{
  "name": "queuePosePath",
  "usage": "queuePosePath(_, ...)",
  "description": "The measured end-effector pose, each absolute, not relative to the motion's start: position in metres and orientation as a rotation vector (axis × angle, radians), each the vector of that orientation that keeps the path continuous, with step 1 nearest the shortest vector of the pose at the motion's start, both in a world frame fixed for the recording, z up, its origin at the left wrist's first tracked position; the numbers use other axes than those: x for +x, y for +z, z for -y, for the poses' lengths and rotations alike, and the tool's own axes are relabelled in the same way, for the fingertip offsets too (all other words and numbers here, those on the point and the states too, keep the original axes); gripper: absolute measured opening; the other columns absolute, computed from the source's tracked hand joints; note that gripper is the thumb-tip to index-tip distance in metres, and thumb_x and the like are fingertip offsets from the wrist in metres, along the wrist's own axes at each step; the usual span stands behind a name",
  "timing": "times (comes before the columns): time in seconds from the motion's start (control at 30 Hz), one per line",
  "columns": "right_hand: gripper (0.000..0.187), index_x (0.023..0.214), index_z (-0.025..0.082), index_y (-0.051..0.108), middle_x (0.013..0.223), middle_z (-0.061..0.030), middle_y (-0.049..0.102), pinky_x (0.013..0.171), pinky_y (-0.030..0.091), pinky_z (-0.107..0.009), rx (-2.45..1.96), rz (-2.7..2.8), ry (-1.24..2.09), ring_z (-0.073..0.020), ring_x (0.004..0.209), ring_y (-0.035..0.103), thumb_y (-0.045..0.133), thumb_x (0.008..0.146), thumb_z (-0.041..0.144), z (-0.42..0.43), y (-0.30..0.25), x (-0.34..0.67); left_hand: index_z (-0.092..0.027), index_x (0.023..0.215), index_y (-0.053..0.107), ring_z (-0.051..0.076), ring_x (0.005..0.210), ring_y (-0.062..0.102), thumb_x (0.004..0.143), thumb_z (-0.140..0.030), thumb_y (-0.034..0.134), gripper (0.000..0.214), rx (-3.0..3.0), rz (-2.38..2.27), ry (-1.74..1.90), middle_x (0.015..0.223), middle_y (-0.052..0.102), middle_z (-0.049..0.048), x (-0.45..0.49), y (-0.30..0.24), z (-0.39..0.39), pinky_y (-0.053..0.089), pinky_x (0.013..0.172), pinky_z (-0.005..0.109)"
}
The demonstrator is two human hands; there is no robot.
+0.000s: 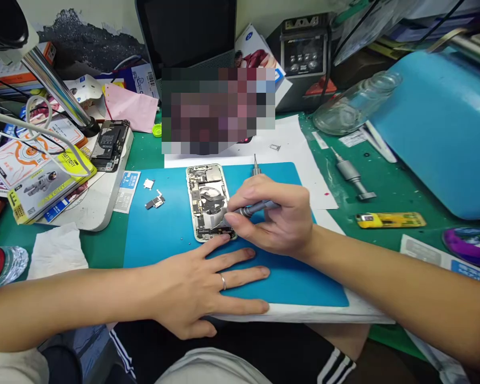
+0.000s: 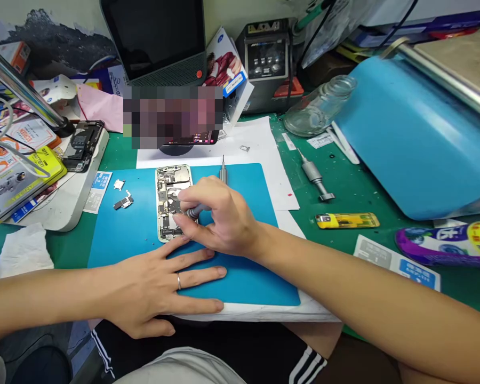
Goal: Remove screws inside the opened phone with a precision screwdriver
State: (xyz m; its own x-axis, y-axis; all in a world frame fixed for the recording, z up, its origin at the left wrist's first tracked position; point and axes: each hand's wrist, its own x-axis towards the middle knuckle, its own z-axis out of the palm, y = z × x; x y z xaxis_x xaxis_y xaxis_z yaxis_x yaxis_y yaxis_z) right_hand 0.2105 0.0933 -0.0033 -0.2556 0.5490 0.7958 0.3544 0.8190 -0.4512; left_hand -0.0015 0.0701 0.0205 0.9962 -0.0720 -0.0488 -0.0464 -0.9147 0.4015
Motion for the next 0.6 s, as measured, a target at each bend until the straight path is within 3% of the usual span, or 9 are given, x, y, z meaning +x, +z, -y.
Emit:
queuePosePath(0.17, 0.034, 0.117, 0.028, 0.051, 0.076, 0.0033, 0.069, 0.062, 0.058, -0.035, -0.622, 1.904, 0.187, -0.0159, 0.063, 0.065, 0.068, 0.088, 0.021, -0.0938, -0.0044, 0.2083, -0.025, 0.150, 0.045, 0.038, 0.153, 0.022, 0.085, -0.042, 0.066, 0.071, 2.739, 0.078, -0.085, 0.166, 0.027, 0.0112, -0.0010, 0.0202, -0.0696, 0.012, 0.125, 0.062)
queuePosePath(0.33, 0.014, 0.100, 0.026, 0.059, 0.074, 0.0008, 0.069, 0.067, 0.060, -0.034, -0.681, 2.026, 0.282, -0.0172, 0.070, 0.068, 0.069, 0.089, 0.026, -0.0895, -0.0018, 0.2056, -0.023, 0.148, 0.048, 0.038, 0.151, 0.028, 0.084, -0.041, 0.067, 0.070, 2.739, 0.090, -0.028, 0.163, 0.034, 0.0125, -0.0009, 0.0187, -0.0703, 0.015, 0.124, 0.060)
queuePosePath(0.6, 0.015, 0.102, 0.026, 0.059, 0.077, -0.0001, 0.071, 0.064, 0.061, -0.034, -0.663, 2.054, 0.223, -0.0173, 0.070, 0.068, 0.068, 0.090, 0.027, -0.0875, -0.0001, 0.2046, -0.021, 0.148, 0.048, 0.036, 0.146, 0.039, 0.083, -0.039, 0.069, 0.071, 2.723, 0.083, 0.011, 0.163, 0.033, 0.0139, -0.0027, 0.0154, -0.0682, 0.019, 0.124, 0.060)
